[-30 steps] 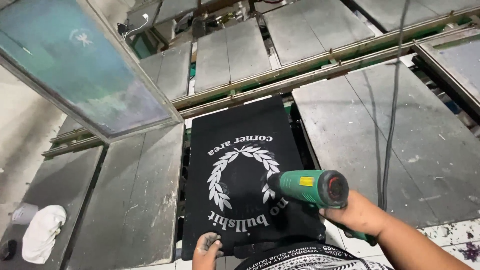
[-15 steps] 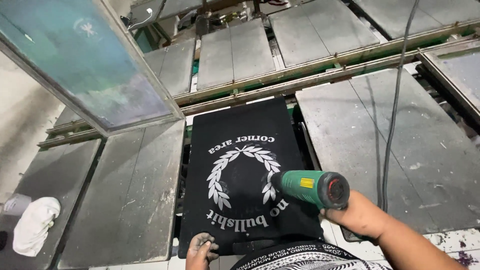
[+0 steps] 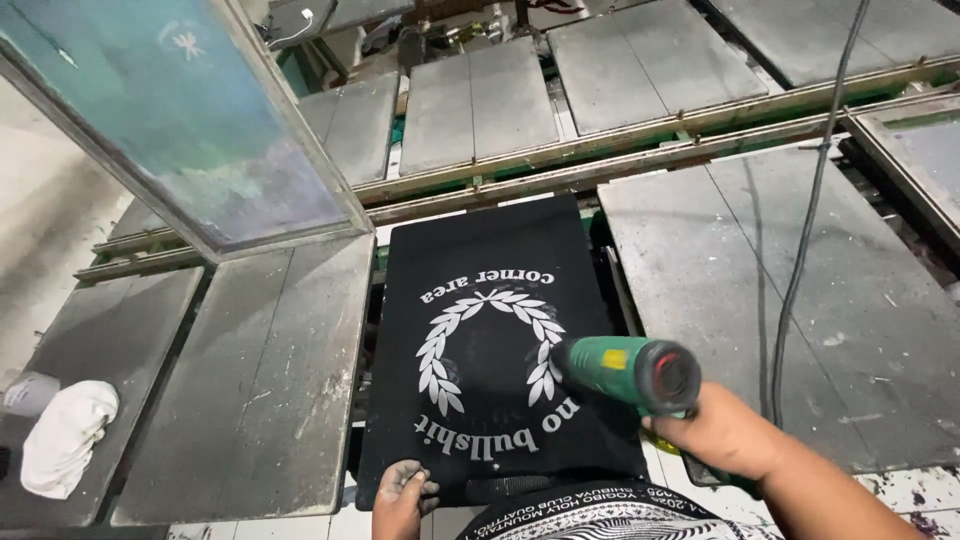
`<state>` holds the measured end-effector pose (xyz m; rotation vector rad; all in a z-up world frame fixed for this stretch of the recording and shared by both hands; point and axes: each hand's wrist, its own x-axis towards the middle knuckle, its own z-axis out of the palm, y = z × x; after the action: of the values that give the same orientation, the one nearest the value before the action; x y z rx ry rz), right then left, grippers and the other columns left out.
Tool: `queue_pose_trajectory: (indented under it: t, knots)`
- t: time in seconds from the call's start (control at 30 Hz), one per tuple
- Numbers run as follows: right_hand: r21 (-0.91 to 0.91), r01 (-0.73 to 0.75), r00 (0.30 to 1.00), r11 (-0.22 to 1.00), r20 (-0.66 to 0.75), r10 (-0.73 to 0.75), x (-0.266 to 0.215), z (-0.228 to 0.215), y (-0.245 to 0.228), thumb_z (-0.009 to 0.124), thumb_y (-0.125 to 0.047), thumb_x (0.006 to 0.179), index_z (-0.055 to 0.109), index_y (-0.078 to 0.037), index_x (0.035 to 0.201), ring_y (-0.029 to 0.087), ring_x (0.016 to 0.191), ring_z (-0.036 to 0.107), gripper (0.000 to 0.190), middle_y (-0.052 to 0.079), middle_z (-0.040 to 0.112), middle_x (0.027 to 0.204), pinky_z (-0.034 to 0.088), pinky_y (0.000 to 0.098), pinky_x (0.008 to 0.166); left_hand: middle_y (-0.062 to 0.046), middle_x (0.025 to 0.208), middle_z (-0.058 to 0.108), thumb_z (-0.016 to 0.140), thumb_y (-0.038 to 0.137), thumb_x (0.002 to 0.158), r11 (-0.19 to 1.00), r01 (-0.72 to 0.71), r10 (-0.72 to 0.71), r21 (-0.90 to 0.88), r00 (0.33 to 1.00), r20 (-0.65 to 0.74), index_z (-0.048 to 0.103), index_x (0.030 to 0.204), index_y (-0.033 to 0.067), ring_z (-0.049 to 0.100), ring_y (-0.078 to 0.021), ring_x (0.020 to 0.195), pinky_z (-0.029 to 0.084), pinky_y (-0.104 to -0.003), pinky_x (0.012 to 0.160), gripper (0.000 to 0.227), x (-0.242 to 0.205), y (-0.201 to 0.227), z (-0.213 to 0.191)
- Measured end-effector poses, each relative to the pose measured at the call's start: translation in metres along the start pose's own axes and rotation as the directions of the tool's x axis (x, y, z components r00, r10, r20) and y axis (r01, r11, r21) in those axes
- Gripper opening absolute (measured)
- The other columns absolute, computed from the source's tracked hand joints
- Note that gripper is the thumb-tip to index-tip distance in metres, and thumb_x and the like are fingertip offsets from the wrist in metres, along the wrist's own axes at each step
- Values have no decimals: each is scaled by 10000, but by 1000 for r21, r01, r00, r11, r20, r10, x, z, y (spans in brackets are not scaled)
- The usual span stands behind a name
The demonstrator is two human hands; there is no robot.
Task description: The person uses a squeegee to spread white ink across a screen printing frame placed over a black t-shirt. After completing the ink application, they lift the frame and use a green heat gun to dry the printed design on the t-shirt.
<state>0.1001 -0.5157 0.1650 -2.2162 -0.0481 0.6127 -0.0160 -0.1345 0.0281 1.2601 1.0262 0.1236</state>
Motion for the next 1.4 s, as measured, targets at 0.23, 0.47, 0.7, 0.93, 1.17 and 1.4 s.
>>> queue_pose_trajectory:
  t: [0.23, 0.47, 0.7, 0.93, 1.17, 1.4]
  knots:
    - [-15, -14, 1000, 1000, 23, 14, -2, 3, 0, 738, -297, 666, 738, -149, 853, 104, 778, 646, 238, -21, 727, 803, 513, 236, 770, -182, 660, 563, 549, 62, 839, 997, -35, 36, 69, 999, -9, 570, 947, -2, 581, -250, 647, 481, -353, 579, 127, -3, 0, -1]
    - [17, -62, 998, 998, 4, 62, -13, 13, -16, 706, -234, 701, 710, -128, 854, 120, 611, 589, 187, 12, 692, 732, 494, 256, 593, -199, 758, 570, 553, 83, 845, 996, -24, 16, 81, 996, 92, 562, 980, -15, 590, -272, 681, 471, -362, 507, 168, 3, 4, -6]
    - [-55, -100, 993, 993, -68, 96, -19, 37, -11, 664, -258, 681, 743, -147, 823, 59, 740, 615, 197, -35, 705, 739, 515, 229, 706, -196, 933, 533, 486, 73, 837, 997, 10, 11, -75, 962, 272, 539, 1040, -50, 550, -292, 706, 412, -322, 436, 243, 9, 13, -20]
    - [107, -90, 977, 990, -183, 109, -26, 66, -12, 721, -221, 653, 736, -118, 833, 96, 757, 616, 209, -5, 711, 782, 511, 246, 742, -189, 1029, 502, 478, 159, 837, 903, 164, 118, -398, 795, 596, 466, 1150, 36, 515, -328, 741, 450, -347, 451, 337, 100, -17, -63]
    - [21, -258, 942, 966, -217, 256, -55, 96, -40, 700, -282, 654, 743, -142, 859, 99, 744, 630, 251, -2, 728, 780, 502, 248, 718, -103, 1092, 541, 508, 451, 785, 668, 638, 158, -383, 381, 911, 462, 1223, 132, 498, -239, 838, 385, -329, 586, 544, 123, -7, -81]
    - [-51, -351, 904, 935, -279, 324, -82, 123, -74, 684, -329, 639, 688, -137, 764, 108, 671, 578, 229, -3, 679, 695, 471, 258, 635, -94, 1048, 444, 475, 397, 839, 573, 789, 282, -222, 64, 957, 409, 1203, 114, 449, -228, 852, 461, -270, 613, 465, 124, 5, -82]
